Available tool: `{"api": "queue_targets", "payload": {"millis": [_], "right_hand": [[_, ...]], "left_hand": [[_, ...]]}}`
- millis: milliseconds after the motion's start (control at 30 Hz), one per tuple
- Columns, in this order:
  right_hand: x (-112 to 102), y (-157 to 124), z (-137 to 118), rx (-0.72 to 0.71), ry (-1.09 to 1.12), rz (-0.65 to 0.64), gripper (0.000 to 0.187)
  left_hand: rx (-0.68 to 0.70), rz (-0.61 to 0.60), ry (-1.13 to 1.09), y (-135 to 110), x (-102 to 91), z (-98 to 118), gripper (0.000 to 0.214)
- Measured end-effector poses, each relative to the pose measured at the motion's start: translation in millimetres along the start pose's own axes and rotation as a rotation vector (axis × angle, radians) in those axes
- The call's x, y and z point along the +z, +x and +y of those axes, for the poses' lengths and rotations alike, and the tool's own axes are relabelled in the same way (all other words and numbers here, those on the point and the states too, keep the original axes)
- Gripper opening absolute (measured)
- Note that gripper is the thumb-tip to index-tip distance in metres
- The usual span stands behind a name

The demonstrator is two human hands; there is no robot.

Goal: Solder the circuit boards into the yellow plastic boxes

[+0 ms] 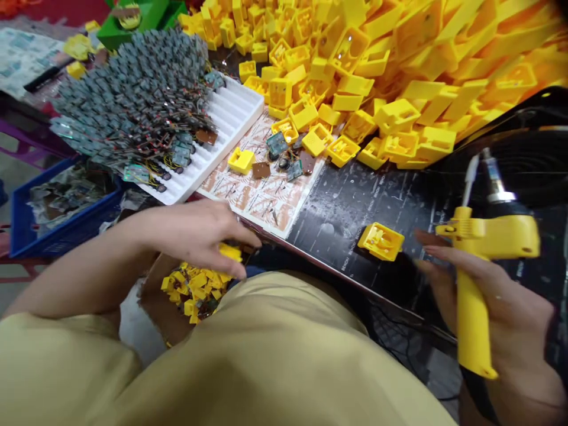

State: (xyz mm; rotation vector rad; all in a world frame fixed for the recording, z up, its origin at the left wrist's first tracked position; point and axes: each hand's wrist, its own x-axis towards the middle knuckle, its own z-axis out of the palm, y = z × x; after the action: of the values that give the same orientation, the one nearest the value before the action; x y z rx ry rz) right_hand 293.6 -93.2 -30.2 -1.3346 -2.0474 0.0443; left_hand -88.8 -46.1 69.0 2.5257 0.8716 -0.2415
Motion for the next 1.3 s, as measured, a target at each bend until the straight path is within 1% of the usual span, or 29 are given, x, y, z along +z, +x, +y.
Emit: {"api": "queue_targets", "payload": {"millis": [33,100,133,200,267,333,400,433,500,533,600,667,767,833,933,967,1033,1100,1133,1200,1300], "right_hand": [[2.5,5.5,-0.8,-0.049,-0.016,-0.006,0.039],[9.4,14.9,-2.0,-0.136,-0.049,-0.019,0.048],[12.7,18.3,-2.7,-0.164,-0.062,-0.029,0.048],[16.9,22.1,-4.6,-0.183,-0.068,-0.050,0.044],[16.8,22.8,-8.2,-0.191,-0.057,-0.042,0.046],[15.3,22.6,-13.4,-0.191,-0.030,-0.014,0.051],[16.1,22.7,-18.9,-0.190,0.009,0.002,0.054],[17.8,22.8,-21.3,-0.192,0.028,-0.008,0.053],[22.3,23.2,-24.5,-0.203,0.051,-0.051,0.049],[24.1,23.3,-25.3,-0.210,0.055,-0.075,0.048],[25.1,23.2,-25.4,-0.214,0.057,-0.100,0.049],[22.6,23.2,-24.7,-0.201,0.066,-0.096,0.054],[18.5,23.5,-25.3,-0.189,0.080,-0.093,0.056],[19.6,23.9,-27.7,-0.189,0.086,-0.093,0.052],[26.2,24.3,-33.9,-0.198,0.113,-0.094,0.044],[28.3,24.5,-36.1,-0.205,0.125,-0.104,0.042],[30.3,25.2,-39.8,-0.217,0.140,-0.129,0.039],[28.0,26.0,-42.2,-0.216,0.146,-0.139,0.043],[25.2,26.2,-43.1,-0.199,0.157,-0.121,0.047],[18.1,25.9,-44.1,-0.152,0.176,-0.051,0.049],[8.5,24.0,-44.7,-0.096,0.191,0.109,0.040]], "left_hand": [[-0.088,0.050,0.052,0.6,-3.3,-10.4,0.037],[-0.316,0.294,0.215,17.9,0.2,-30.9,0.035],[-0.388,0.366,0.271,30.8,4.7,-39.5,0.034],[-0.492,0.450,0.295,54.9,13.2,-50.8,0.031],[-0.480,0.492,0.252,67.5,15.8,-53.4,0.027],[-0.380,0.531,0.140,69.0,13.3,-49.2,0.023],[-0.287,0.553,-0.066,67.5,11.2,-41.8,0.018],[-0.263,0.555,-0.202,68.1,11.9,-37.8,0.016],[-0.242,0.505,-0.471,73.1,17.2,-30.7,0.016],[-0.231,0.466,-0.576,76.7,21.1,-27.9,0.021],[-0.197,0.382,-0.713,83.3,28.4,-23.6,0.032],[-0.161,0.315,-0.764,86.3,31.9,-20.6,0.032],[-0.142,0.242,-0.792,85.7,29.8,-15.9,0.025],[-0.165,0.240,-0.808,85.5,27.1,-12.0,0.022],[-0.223,0.289,-0.821,88.0,24.3,-6.6,0.026],[-0.236,0.293,-0.813,89.1,23.1,-5.5,0.029],[-0.244,0.252,-0.731,90.7,19.3,-4.5,0.034],[-0.254,0.183,-0.520,91.3,13.6,-4.7,0.027],[-0.264,0.146,-0.395,91.5,10.5,-5.0,0.023],[-0.278,0.084,-0.176,91.8,5.2,-5.2,0.019],[-0.264,0.036,0.003,92.4,1.6,-4.7,0.020]]}}
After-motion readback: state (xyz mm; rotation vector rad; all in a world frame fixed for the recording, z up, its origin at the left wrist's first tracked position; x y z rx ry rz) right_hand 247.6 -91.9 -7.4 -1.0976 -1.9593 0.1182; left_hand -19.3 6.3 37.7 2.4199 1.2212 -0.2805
